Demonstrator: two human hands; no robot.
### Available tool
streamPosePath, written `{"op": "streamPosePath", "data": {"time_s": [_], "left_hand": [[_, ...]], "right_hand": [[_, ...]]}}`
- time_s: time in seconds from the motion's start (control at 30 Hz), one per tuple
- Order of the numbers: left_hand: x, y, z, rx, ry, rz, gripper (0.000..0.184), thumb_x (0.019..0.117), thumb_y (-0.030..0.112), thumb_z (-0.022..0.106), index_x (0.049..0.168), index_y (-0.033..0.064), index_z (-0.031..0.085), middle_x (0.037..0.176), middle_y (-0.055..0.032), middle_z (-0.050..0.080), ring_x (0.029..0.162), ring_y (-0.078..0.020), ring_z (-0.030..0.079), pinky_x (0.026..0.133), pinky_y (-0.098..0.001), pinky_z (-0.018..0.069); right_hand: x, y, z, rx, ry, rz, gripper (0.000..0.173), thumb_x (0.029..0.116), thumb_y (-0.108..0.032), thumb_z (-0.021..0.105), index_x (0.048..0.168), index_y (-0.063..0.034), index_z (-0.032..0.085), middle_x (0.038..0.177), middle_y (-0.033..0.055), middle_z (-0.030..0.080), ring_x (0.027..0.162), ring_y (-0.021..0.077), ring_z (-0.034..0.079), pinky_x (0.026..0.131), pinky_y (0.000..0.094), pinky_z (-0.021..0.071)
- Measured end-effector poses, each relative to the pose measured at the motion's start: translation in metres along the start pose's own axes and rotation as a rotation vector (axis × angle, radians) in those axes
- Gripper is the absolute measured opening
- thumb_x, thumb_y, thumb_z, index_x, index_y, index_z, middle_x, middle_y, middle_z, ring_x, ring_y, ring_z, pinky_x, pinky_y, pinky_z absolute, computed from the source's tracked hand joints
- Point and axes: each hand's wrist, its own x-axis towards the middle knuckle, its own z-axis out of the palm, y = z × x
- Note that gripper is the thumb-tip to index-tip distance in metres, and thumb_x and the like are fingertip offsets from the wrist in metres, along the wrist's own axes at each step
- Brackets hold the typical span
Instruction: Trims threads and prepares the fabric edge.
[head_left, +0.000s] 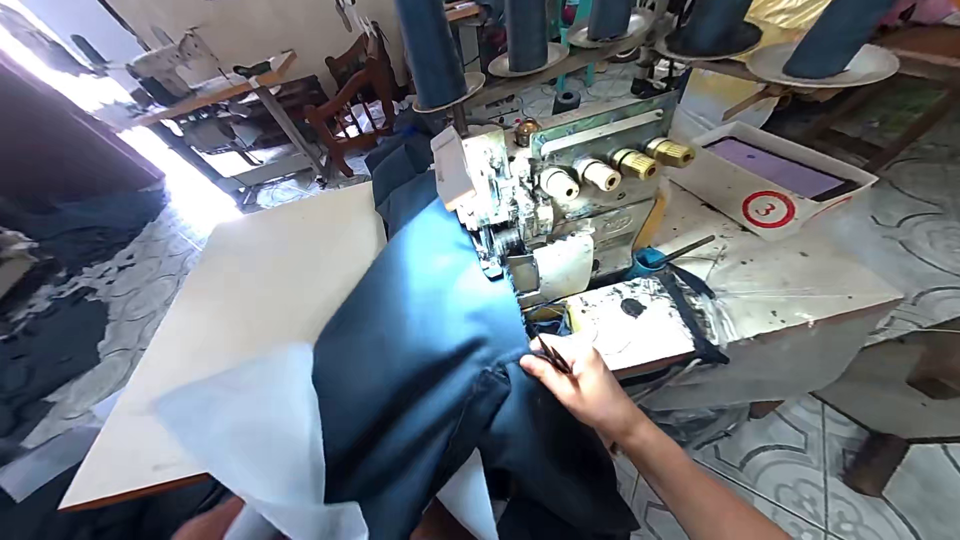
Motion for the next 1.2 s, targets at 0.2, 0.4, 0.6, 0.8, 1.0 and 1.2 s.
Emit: {"op": "streamPosePath", "data": {"time_s": [0.2,0.4,0.6,0.8,1.0,1.2], "left_hand": [[0.099,0.014,-0.077,0.528,0.214,0.133,0.035,0.0868,0.027,0.07,0.105,-0.0032,0.068,0.08,-0.0254,0.068,0.073,-0.047,0.067,0.063,-0.0698,0.0502],[0.228,0.066,-0.132,0.736,0.496,0.255,0.028,0.0955,0.016,0.064,0.115,-0.0041,0.063,0.102,-0.041,0.063,0.095,-0.0693,0.058,0.069,-0.087,0.038],[0.238,0.133,-0.084,0.601,0.669,0.551,0.055,0.0933,0.013,0.067,0.144,-0.002,0.05,0.142,-0.0381,0.047,0.131,-0.0623,0.042,0.106,-0.0757,0.0281],[0.054,0.061,0.099,0.152,-0.08,0.131,0.03,0.0961,0.025,0.069,0.111,-0.0008,0.07,0.096,-0.0152,0.075,0.083,-0.0295,0.075,0.075,-0.0524,0.0611],[0.032,0.009,0.17,-0.577,0.34,-0.255,0.068,0.0937,0.028,0.062,0.144,-0.0118,0.039,0.144,-0.0249,0.05,0.13,-0.0247,0.055,0.105,-0.0372,0.0496],[0.055,0.026,0.159,-1.067,0.212,-0.246,0.028,0.109,0.021,0.037,0.11,0.0091,0.062,0.095,0.001,0.076,0.09,-0.0121,0.074,0.086,-0.0318,0.0615]], "right_hand": [[0.038,0.0,0.014,0.086,0.209,0.191,0.021,0.0925,-0.015,0.067,0.073,-0.0121,0.058,0.06,-0.0105,0.046,0.052,-0.0056,0.043,0.051,0.0133,0.0364],[0.043,-0.008,0.037,0.313,0.422,0.321,0.017,0.089,-0.007,0.072,0.075,-0.0118,0.063,0.057,-0.0079,0.051,0.046,-0.001,0.046,0.044,0.0158,0.0399],[0.044,-0.017,0.049,0.437,0.536,0.367,0.02,0.0905,0.0,0.07,0.076,-0.0095,0.061,0.059,-0.0061,0.053,0.045,-0.0008,0.047,0.042,0.015,0.0419],[0.039,-0.018,0.047,0.6,0.479,0.423,0.015,0.0945,0.0,0.066,0.083,-0.0083,0.062,0.059,-0.0063,0.053,0.042,-0.0006,0.043,0.039,0.015,0.0392],[0.02,-0.015,0.036,0.57,0.234,0.265,0.008,0.0956,-0.006,0.06,0.101,-0.0096,0.065,0.065,-0.0112,0.055,0.046,-0.0032,0.044,0.044,0.0142,0.0409],[0.015,-0.018,0.033,0.481,0.033,0.43,0.02,0.1007,-0.014,0.059,0.081,-0.0134,0.06,0.055,-0.0105,0.046,0.044,-0.0007,0.041,0.045,0.0173,0.0383]]}}
